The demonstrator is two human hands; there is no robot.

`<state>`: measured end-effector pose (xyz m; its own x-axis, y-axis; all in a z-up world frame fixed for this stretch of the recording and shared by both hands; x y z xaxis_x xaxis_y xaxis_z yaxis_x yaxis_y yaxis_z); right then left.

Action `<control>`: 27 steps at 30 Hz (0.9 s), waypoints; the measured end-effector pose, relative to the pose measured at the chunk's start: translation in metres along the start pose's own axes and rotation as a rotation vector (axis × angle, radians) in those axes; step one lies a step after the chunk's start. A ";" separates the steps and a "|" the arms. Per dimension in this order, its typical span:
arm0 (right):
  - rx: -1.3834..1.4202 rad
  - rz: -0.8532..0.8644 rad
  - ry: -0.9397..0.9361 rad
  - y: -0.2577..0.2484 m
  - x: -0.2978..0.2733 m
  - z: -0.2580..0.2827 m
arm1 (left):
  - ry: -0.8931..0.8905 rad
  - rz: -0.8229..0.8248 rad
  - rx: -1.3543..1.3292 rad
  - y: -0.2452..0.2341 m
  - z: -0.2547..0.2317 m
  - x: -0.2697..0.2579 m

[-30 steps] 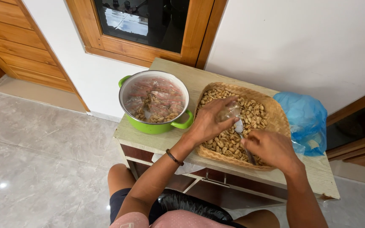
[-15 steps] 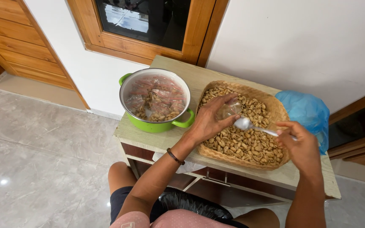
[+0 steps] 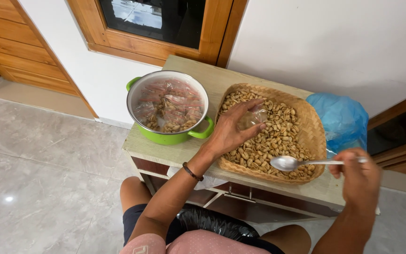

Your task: Packaging peanuts from a woven basket into small plastic bags using a metal spoon.

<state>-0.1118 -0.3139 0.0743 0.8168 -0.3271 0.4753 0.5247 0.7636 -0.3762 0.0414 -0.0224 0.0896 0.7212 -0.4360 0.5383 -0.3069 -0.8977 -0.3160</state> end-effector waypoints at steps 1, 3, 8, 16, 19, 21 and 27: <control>-0.001 0.002 0.003 0.009 0.000 0.000 | -0.003 0.001 -0.002 0.001 0.003 0.000; -0.093 0.157 0.058 0.042 -0.003 -0.004 | 0.045 -0.014 0.013 0.002 0.001 0.000; 0.147 0.147 0.141 0.085 -0.002 0.007 | 0.037 -0.003 0.019 0.003 0.005 0.000; 0.357 -0.058 0.159 0.049 -0.001 -0.041 | 0.022 0.020 0.003 0.002 -0.001 0.000; 0.341 -0.115 0.198 0.042 0.000 -0.039 | 0.034 0.014 -0.002 0.004 0.002 0.000; 0.361 -0.132 0.128 0.038 0.003 -0.032 | 0.016 0.054 0.017 0.009 0.009 -0.001; 0.347 -0.225 -0.012 0.011 0.021 -0.005 | -0.026 0.149 0.087 0.018 0.008 0.001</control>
<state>-0.0878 -0.3148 0.0759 0.6871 -0.5021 0.5251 0.5762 0.8169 0.0271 0.0415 -0.0381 0.0777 0.6881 -0.5611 0.4602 -0.3574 -0.8140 -0.4580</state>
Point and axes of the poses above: each hand's wrist, its own x-axis towards the middle knuckle, its own y-axis out of the palm, z = x × y, the point moved 10 cm from there along x, towards the middle knuckle, and after that the axes turned 4 degrees about -y, right-handed, at the moved point
